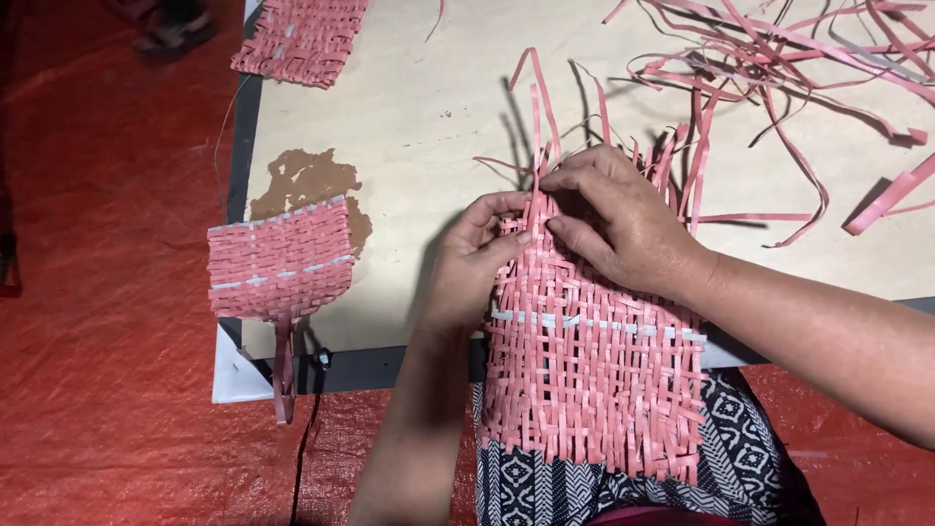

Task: Weaving pink plastic strips together to create a mat or fan-like object.

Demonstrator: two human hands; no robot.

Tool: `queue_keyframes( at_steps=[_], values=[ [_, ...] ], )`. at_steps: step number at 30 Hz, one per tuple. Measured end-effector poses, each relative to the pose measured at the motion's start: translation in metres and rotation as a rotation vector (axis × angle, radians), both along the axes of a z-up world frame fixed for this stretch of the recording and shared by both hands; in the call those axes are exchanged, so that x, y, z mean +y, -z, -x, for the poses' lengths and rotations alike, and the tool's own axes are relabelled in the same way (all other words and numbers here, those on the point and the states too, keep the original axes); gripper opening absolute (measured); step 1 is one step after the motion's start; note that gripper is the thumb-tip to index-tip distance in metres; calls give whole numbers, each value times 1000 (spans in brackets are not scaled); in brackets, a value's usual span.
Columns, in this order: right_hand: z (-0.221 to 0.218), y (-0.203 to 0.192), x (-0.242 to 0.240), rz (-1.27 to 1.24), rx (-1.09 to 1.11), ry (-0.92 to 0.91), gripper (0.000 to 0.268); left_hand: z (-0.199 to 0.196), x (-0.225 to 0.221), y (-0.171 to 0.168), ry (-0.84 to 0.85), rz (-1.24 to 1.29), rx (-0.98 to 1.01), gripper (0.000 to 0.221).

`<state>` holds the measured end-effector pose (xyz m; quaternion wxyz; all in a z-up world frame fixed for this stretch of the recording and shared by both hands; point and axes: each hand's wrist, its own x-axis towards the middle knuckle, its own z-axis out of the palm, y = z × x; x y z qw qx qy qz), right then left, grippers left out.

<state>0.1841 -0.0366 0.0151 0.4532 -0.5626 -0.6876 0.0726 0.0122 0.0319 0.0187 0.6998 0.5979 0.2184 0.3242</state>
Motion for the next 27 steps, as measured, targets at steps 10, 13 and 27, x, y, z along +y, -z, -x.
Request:
queue_keyframes(
  at_steps=[10, 13, 27],
  values=[
    [2, -4, 0, 36, 71, -12, 52, -5, 6, 17, -60, -56, -24, 33],
    [5, -10, 0, 70, 42, -17, 51, -9, 11, 28, -59, -51, -31, 30],
    [3, -1, 3, 84, -15, 5, 33, -9, 7, 30, -52, 7, -78, 28]
  ],
)
